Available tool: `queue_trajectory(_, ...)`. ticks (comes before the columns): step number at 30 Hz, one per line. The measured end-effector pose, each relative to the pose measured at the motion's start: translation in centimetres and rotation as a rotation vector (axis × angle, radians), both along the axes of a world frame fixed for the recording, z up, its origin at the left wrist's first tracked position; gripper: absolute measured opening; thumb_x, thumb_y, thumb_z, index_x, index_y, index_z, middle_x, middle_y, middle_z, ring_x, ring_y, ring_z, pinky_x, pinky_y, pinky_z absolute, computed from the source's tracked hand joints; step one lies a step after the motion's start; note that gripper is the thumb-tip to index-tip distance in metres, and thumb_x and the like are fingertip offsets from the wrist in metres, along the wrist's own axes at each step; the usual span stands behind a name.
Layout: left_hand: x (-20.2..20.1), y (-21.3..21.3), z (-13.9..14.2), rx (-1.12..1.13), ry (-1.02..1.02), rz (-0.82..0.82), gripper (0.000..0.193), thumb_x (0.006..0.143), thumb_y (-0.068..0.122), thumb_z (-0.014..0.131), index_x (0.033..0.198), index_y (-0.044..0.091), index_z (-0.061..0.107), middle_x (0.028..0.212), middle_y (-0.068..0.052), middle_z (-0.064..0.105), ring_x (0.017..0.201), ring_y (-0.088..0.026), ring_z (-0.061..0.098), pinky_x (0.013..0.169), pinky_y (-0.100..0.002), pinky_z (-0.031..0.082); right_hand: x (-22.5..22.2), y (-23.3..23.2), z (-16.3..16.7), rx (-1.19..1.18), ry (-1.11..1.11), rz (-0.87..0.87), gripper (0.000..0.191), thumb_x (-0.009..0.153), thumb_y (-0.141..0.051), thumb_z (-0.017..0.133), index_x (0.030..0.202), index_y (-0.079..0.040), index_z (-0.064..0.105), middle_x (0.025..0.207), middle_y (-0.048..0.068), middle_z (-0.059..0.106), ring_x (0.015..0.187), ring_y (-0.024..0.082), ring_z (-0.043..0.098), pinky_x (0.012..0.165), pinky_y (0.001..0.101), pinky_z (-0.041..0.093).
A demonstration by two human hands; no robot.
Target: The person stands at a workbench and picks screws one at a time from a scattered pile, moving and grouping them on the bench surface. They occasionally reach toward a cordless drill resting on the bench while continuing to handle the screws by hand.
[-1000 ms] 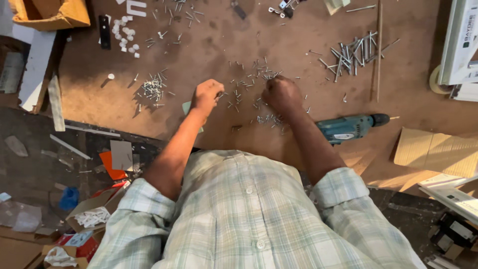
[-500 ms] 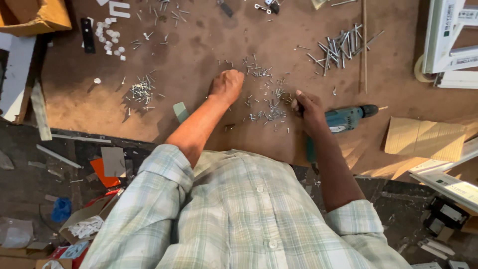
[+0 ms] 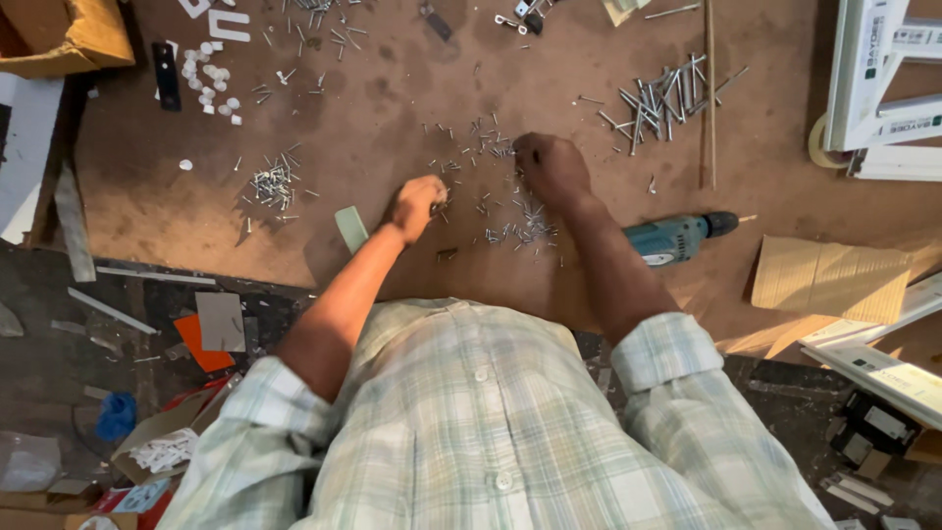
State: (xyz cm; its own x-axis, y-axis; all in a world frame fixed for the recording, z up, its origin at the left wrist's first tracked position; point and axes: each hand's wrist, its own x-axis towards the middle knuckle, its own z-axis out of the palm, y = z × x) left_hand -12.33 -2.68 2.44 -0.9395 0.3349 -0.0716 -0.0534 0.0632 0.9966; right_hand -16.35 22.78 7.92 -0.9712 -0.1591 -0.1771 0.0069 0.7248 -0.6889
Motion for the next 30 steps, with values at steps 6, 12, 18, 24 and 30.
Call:
queue_trajectory(6,4.9,-5.2,2.4,0.126,-0.787,0.2,0.012,0.08,0.017,0.049,0.077,0.009,0.057,0.07,-0.002,0.058,0.06,-0.012,0.052,0.053,-0.027,0.038,-2.4,1.4,-1.7,0.088,0.033,-0.309,0.018,0.09,-0.021,0.068,0.1,-0.009,0.078,0.091,0.017,0.075,0.085,0.032,0.073,0.077,0.0397,0.057)
queue_trajectory(12,6.2,-7.1,3.2,0.205,-0.802,0.21,0.013,0.075,0.013,0.049,0.08,0.007,0.06,0.072,-0.003,0.058,0.061,-0.011,0.052,0.055,-0.026,0.039,-3.9,3.5,-2.7,0.058,0.069,-0.254,0.017,0.086,-0.016,0.068,0.099,-0.007,0.076,0.092,0.014,0.076,0.083,0.029,0.074,0.076,0.037,0.058)
queue_trajectory(18,5.1,-5.7,2.0,0.216,-0.749,0.175,0.009,0.08,0.012,0.053,0.081,0.006,0.06,0.068,-0.001,0.054,0.059,-0.011,0.05,0.054,-0.026,0.037,-3.7,1.5,-1.0,0.017,0.008,0.014,0.015,0.089,-0.014,0.067,0.097,-0.009,0.078,0.095,0.012,0.076,0.087,0.028,0.074,0.081,0.0385,0.058)
queue_trajectory(24,4.7,-4.8,1.3,0.244,-0.674,0.13,0.009,0.082,0.011,0.053,0.081,0.005,0.06,0.068,-0.001,0.053,0.06,-0.009,0.047,0.055,-0.025,0.038,-3.9,0.5,-0.4,0.07,0.179,0.249,0.018,0.086,-0.011,0.064,0.1,-0.008,0.076,0.101,0.015,0.073,0.094,0.036,0.07,0.084,0.044,0.056)
queue_trajectory(30,5.3,-5.5,0.8,0.21,-0.762,0.186,0.009,0.082,0.011,0.052,0.081,0.006,0.06,0.068,0.001,0.051,0.058,-0.008,0.044,0.052,-0.025,0.034,-4.6,0.8,-1.0,0.131,0.063,0.225,0.018,0.086,-0.017,0.069,0.099,-0.006,0.074,0.1,0.019,0.071,0.093,0.041,0.067,0.083,0.0483,0.052)
